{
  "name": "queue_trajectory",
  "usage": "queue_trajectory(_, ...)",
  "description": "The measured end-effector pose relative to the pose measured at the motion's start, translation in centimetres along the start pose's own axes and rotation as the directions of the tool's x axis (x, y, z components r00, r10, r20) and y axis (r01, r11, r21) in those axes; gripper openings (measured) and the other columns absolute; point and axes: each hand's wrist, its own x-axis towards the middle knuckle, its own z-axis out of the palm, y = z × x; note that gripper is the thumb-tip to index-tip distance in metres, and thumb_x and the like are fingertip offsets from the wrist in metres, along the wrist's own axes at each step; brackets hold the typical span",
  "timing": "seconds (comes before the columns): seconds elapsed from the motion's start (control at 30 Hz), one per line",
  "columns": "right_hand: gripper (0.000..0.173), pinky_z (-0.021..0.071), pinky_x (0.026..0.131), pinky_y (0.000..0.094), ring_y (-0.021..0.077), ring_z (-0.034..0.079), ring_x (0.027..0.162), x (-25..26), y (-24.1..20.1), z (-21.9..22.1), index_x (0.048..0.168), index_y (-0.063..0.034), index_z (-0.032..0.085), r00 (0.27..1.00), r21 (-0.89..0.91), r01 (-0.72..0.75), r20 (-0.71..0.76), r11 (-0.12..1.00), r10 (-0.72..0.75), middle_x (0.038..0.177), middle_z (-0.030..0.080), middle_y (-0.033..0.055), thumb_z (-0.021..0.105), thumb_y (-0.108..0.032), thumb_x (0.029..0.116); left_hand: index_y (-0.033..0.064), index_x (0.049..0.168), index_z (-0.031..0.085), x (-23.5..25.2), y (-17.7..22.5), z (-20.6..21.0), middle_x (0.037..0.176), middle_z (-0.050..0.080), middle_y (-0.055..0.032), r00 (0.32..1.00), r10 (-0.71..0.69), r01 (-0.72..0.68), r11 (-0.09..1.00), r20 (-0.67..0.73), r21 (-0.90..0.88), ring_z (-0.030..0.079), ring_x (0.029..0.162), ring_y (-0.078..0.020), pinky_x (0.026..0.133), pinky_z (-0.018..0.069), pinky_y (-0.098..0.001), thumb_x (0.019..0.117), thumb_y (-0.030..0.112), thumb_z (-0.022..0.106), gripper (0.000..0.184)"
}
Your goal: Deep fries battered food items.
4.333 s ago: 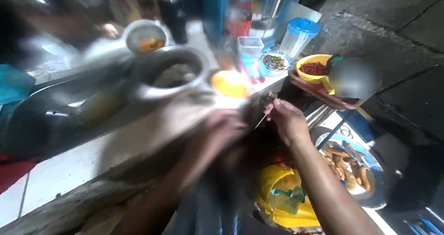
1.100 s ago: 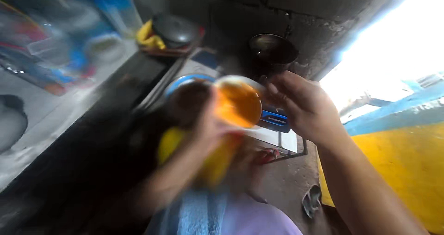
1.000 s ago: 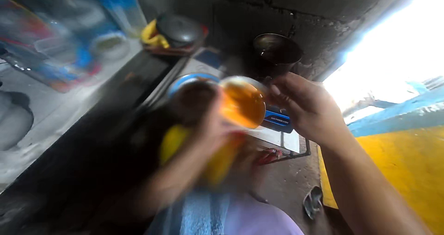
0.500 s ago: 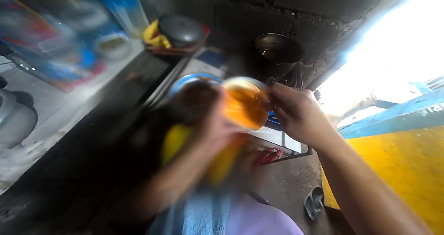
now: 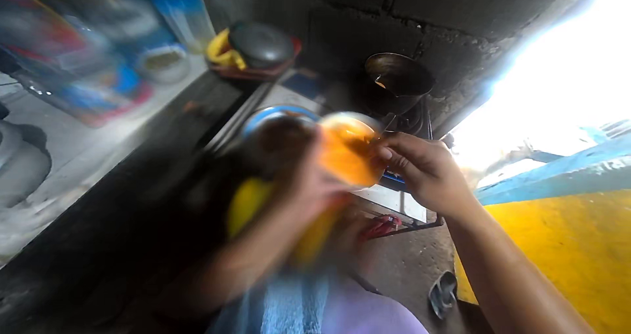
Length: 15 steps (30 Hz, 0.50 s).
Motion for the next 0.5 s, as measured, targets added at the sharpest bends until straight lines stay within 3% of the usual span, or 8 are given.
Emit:
queue_trajectory(0.23, 0.020, 0.0516, 0.065, 0.0118, -0.0066, 0.059, 0.070, 0.0, 0.3, 0.1, 0.095, -0.0082, 0.070, 1.000, 0.076, 0.017, -0.006, 0.997, -0.017, 0.083, 0.067, -0.0088, 0.053, -0.012, 0.1027, 0.0130, 0.140, 0.052, -0.2, 0.2, 0.5, 0.119, 0.066, -0.0156, 1.000, 0.009, -0.010, 1.000, 0.018, 0.016, 0.071, 0.101, -0.0282, 0.075, 0.0626, -0.0432, 0.1088, 0.052, 0.029, 0.055)
queue_trajectory(0.33, 0.019, 0.0543, 0.071, 0.0122, -0.0073, 0.063, 0.077, 0.0, 0.1, 0.4, 0.096, -0.0066, 0.071, 1.000, 0.033, 0.012, 0.011, 0.999, -0.012, 0.086, 0.068, -0.0082, 0.054, -0.011, 0.1014, 0.0116, 0.141, 0.051, -0.3, 0.2, 0.6, 0.120, 0.065, -0.0166, 1.000, -0.004, 0.003, 1.000, 0.008, 0.029, 0.071, 0.100, -0.0284, 0.075, 0.0625, -0.0433, 0.1088, 0.052, 0.029, 0.056)
queue_trajectory(0.43, 0.021, 0.0522, 0.073, 0.0117, -0.0061, 0.062, 0.078, -0.1, 0.0, 1.0, 0.095, -0.0028, 0.072, 0.999, -0.077, 0.049, 0.027, 0.996, -0.047, 0.085, 0.069, -0.0025, 0.054, -0.013, 0.1007, 0.0113, 0.142, 0.050, -0.4, 0.2, 0.7, 0.120, 0.064, -0.0162, 1.000, -0.019, 0.018, 0.998, 0.004, 0.052, 0.070, 0.100, -0.0276, 0.076, 0.0618, -0.0427, 0.1086, 0.052, 0.029, 0.057)
queue_trajectory(0.5, 0.022, 0.0534, 0.079, 0.0157, 0.0010, 0.065, 0.083, -0.1, -0.3, 1.4, 0.096, -0.0013, 0.073, 0.994, -0.158, 0.107, 0.047, 0.982, -0.100, 0.087, 0.070, 0.0037, 0.054, -0.012, 0.0999, 0.0115, 0.143, 0.049, -0.3, 0.1, 0.7, 0.123, 0.064, -0.0164, 1.000, -0.017, 0.016, 0.998, 0.008, 0.059, 0.070, 0.102, -0.0278, 0.078, 0.0615, -0.0432, 0.1087, 0.052, 0.029, 0.057)
